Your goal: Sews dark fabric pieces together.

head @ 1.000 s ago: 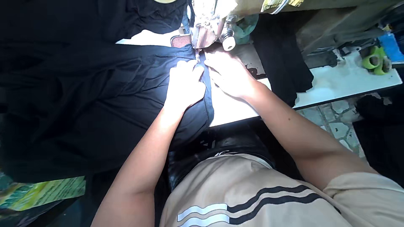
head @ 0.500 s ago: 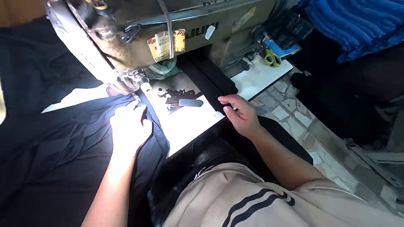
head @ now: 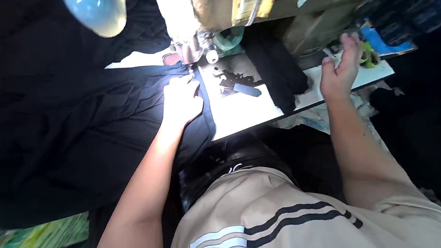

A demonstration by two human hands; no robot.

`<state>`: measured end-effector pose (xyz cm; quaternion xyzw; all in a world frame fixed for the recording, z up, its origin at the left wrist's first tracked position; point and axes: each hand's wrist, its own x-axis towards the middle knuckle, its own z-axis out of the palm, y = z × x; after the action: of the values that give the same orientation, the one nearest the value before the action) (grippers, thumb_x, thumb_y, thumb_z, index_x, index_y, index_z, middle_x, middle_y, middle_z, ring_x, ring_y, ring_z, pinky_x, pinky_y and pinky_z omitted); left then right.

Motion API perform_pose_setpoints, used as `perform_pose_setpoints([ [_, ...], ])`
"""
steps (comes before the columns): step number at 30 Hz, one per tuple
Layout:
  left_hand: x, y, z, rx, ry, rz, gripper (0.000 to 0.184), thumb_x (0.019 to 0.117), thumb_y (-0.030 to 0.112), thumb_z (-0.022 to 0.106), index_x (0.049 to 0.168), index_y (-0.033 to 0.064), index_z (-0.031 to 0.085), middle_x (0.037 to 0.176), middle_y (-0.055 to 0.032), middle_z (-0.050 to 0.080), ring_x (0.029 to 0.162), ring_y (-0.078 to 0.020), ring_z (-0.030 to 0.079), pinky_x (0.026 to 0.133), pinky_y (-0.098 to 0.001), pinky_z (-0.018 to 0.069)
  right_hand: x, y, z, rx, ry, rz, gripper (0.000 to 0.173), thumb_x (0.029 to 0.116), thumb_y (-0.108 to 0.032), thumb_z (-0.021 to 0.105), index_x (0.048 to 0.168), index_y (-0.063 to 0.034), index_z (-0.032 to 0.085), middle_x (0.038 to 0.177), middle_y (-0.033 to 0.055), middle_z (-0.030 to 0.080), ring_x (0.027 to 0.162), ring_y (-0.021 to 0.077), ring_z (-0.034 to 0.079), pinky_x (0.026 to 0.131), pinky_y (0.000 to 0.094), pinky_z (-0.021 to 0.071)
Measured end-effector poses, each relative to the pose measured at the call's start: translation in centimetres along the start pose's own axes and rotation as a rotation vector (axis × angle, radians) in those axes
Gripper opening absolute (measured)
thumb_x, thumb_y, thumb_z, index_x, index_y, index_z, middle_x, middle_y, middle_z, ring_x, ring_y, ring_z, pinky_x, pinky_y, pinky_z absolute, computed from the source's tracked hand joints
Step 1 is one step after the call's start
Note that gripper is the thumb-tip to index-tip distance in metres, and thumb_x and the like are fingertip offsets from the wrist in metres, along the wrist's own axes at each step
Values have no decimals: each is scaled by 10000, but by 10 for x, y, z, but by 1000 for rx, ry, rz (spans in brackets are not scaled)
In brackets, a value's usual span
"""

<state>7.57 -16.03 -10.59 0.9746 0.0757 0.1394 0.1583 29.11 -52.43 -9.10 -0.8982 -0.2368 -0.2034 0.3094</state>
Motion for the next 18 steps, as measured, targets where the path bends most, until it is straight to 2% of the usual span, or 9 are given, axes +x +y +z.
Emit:
perform_pose_setpoints([
  [3,-1,-2,2,12,26,15,441,871,187,509,1240,61,715,1374,-194,632,1242,-444,573,910,-630,433,7,19,16,-153,11,-30,611,1044,-324,451,1582,-45,373,1652,298,241,1534,473,231,1237,598,182],
  [6,0,-2,3,18,29,14,438,866,194,512,1232,70,718,1368,-184,636,1234,-426,580,908,-612,437,5,23,21,-200,39,-60,623,1039,-377,451,1570,-57,391,1645,296,266,1537,502,196,1222,665,131],
  [13,1,0,0,27,-2,3,445,864,202,504,1233,70,716,1381,-188,626,1249,-429,566,926,-610,427,4,25,22,-210,21,-105,633,1044,-399,425,1587,-77,372,1652,288,258,1545,477,207,1223,668,108],
  [18,0,0,1,34,-9,4,457,876,200,497,1259,66,706,1385,-207,618,1261,-437,561,936,-618,422,5,25,21,-173,3,-113,629,1045,-357,422,1581,-34,360,1647,289,268,1548,469,201,1231,657,91],
])
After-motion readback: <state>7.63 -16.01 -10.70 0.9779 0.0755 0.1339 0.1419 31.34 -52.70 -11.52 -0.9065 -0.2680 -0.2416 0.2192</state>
